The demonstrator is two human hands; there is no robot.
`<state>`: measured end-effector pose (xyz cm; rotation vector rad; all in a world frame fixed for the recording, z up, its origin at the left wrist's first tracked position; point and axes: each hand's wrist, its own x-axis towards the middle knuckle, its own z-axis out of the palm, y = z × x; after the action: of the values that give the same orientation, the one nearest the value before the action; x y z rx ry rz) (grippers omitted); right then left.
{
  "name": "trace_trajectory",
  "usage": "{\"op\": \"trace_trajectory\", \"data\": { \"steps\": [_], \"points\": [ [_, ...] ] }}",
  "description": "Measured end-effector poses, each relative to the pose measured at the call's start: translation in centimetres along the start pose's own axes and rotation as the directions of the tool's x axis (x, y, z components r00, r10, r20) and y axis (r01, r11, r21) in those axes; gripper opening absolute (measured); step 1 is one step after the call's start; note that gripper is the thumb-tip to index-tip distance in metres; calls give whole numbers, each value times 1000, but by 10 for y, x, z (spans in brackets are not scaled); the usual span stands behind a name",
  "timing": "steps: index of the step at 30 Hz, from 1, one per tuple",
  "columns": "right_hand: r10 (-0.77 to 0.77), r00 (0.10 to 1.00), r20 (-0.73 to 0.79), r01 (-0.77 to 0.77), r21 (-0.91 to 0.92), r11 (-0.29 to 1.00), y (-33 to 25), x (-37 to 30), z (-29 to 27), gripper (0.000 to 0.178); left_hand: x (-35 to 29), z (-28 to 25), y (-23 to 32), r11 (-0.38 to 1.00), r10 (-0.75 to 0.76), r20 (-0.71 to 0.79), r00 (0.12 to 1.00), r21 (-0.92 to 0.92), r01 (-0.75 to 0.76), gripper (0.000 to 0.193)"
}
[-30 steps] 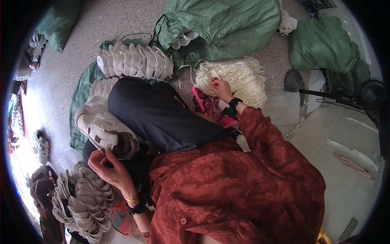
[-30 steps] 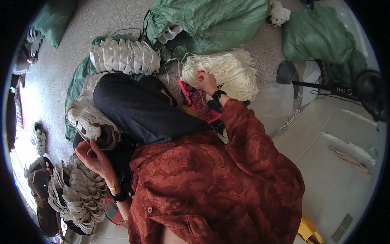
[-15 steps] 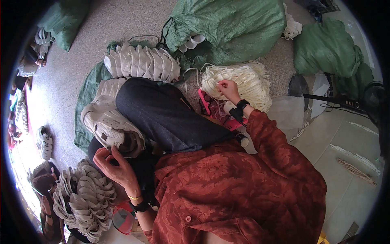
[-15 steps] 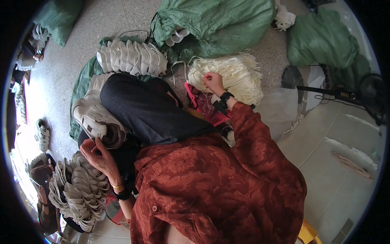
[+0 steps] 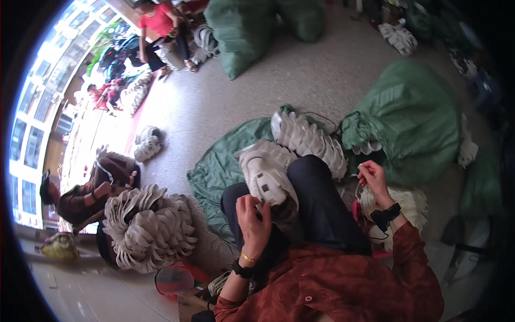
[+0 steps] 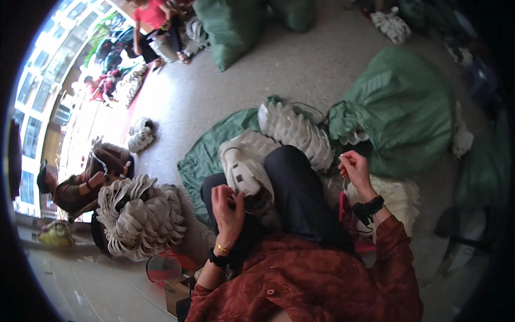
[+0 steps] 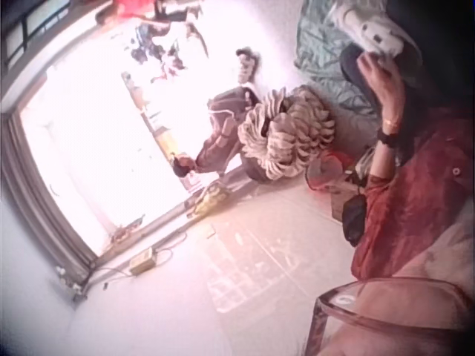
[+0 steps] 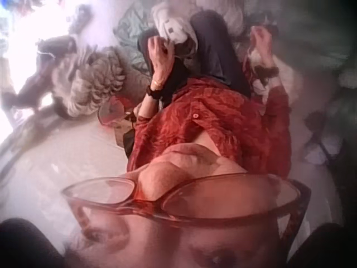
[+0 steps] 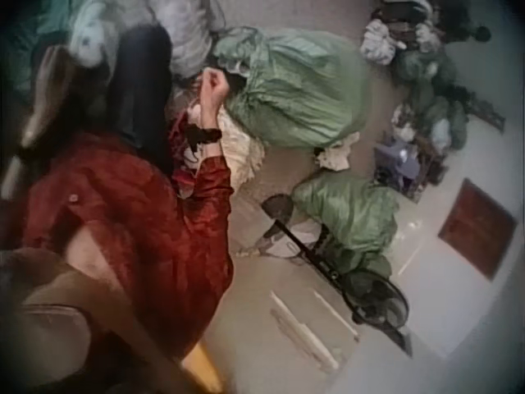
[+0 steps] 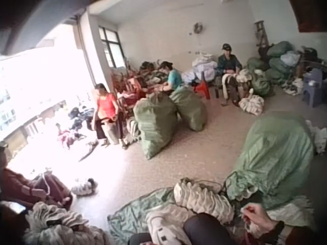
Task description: Lacing white shoe uppers in a manufacturing environment.
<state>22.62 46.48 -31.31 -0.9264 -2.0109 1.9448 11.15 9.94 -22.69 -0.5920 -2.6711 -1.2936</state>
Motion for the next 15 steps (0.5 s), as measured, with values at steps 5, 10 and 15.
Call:
{"op": "trace_trajectory", "data": {
  "steps": [5,10,15],
  "points": [
    [-195,968,161,193,23,981,-87,23,53,15,1,-5,-2,1000,4,18,1000,-9,-4,22],
    [-282,878,387,289,41,957,-161,-4,113,15,20,-21,16,996,86,-36,996,-25,-87,19],
    [-346,666,661,477,-21,879,-184,-48,151,17,42,-29,51,917,198,28,980,-358,-176,20]
  ]
}}
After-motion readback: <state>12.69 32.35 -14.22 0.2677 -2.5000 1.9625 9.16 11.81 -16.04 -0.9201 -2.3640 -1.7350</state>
